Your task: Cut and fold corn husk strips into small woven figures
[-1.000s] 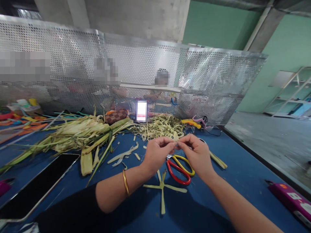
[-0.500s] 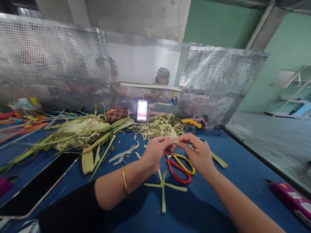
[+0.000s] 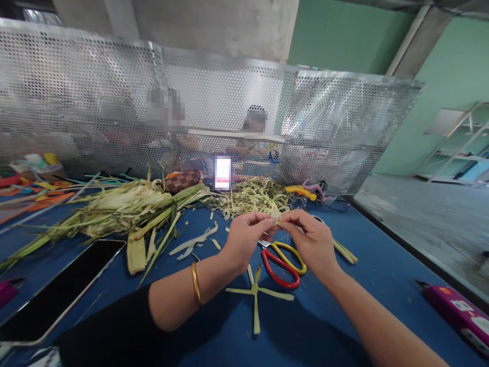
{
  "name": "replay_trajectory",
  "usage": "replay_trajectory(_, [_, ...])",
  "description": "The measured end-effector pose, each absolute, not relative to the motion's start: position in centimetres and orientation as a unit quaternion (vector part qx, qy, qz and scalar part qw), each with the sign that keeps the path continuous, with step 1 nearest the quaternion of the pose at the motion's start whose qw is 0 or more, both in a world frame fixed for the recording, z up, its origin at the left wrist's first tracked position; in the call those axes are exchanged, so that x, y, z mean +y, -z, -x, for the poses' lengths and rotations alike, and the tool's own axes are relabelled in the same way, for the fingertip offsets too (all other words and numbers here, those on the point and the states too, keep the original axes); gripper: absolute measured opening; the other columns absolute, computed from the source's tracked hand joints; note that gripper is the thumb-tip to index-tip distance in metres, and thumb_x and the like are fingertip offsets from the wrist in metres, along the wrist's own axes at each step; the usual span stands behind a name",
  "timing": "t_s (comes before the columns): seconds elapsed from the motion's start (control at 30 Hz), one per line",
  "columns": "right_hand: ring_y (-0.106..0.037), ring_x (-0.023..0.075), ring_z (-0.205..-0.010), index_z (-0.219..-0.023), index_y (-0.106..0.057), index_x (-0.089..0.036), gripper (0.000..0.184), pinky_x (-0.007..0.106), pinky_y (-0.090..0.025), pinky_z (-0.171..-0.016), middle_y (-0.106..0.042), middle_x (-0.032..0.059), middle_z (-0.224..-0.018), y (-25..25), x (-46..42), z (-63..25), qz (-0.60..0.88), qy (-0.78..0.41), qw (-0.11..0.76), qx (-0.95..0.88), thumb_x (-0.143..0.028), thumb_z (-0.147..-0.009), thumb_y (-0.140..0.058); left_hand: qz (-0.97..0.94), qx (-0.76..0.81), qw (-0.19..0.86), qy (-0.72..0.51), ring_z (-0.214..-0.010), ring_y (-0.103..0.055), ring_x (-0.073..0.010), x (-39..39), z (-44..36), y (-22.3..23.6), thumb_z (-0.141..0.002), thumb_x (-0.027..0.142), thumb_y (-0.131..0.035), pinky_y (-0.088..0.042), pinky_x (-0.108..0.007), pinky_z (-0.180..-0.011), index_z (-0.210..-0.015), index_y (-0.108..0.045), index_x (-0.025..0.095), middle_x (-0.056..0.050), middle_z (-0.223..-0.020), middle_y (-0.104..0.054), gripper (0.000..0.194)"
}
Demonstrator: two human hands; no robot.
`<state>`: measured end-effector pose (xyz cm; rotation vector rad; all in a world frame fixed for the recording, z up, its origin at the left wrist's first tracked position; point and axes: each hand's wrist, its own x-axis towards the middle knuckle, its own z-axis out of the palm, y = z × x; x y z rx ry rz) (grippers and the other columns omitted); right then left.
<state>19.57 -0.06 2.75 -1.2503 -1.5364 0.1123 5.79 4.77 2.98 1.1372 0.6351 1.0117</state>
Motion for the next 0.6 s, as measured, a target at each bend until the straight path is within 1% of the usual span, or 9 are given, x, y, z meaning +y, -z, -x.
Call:
replay_trajectory(0.13, [-0.058,0.0148,-0.068,-0.074,-0.061,-0.021,0.009,0.027,-0.046,-0.064,-0.064,-0.0001,-0.073,-2.71,-0.14,-19.41,0.521,-0.075,0.562,-0.637,-0.023,-0.082,-0.058,-0.543,0.273,0.635,-0.477,-0.056,-0.057,-0.0095,4.69,-5.84,-2.83,-0.068,0.027,-0.07,-0.048,-0.024,-0.06,-0.067,-0.066,0.014,-0.001,-0.063,-0.065,0.014])
replay_trajectory(0.23, [-0.056,0.0135,-0.062,-0.072,-0.06,-0.021,0.01,0.026,-0.045,-0.06,-0.061,-0.0015,-0.067,-2.7,-0.07,-19.32,0.519,-0.111,0.575,-0.623,-0.024,-0.081,-0.059,-0.56,0.269,0.614,-0.487,-0.056,-0.057,-0.0096,4.75,-5.84,-2.6,-0.07,0.026,-0.068,-0.048,-0.023,-0.059,-0.067,-0.066,0.014,0.0,-0.06,-0.063,0.013])
replay_trajectory(0.33, [-0.054,0.013,-0.058,-0.071,-0.06,-0.02,0.01,0.025,-0.044,-0.057,-0.058,-0.0022,-0.063,-2.76,0.03,-19.3,0.515,-0.146,0.587,-0.607,-0.026,-0.079,-0.061,-0.576,0.264,0.6,-0.489,-0.056,-0.056,-0.0095,4.88,-5.87,-2.34,-0.068,0.026,-0.071,-0.047,-0.022,-0.058,-0.068,-0.066,0.014,0.0,-0.059,-0.063,0.013])
replay_trajectory(0.43, [-0.054,0.0135,-0.058,-0.069,-0.061,-0.02,0.011,0.026,-0.044,-0.056,-0.059,-0.0017,-0.062,-2.79,0.11,-19.36,0.513,-0.166,0.592,-0.598,-0.027,-0.077,-0.063,-0.59,0.266,0.584,-0.49,-0.055,-0.055,-0.0093,5.02,-5.88,-2.17,-0.067,0.027,-0.073,-0.047,-0.022,-0.057,-0.067,-0.067,0.014,0.001,-0.057,-0.062,0.014])
replay_trajectory(0.6, [-0.055,0.0136,-0.059,-0.068,-0.061,-0.02,0.01,0.027,-0.044,-0.058,-0.06,-0.0014,-0.061,-2.63,0.2,-19.32,0.509,-0.202,0.603,-0.58,-0.026,-0.075,-0.065,-0.584,0.267,0.588,-0.491,-0.056,-0.057,-0.0097,5.13,-5.82,-2.21,-0.069,0.027,-0.071,-0.048,-0.022,-0.058,-0.068,-0.067,0.015,0.0,-0.058,-0.063,0.013])
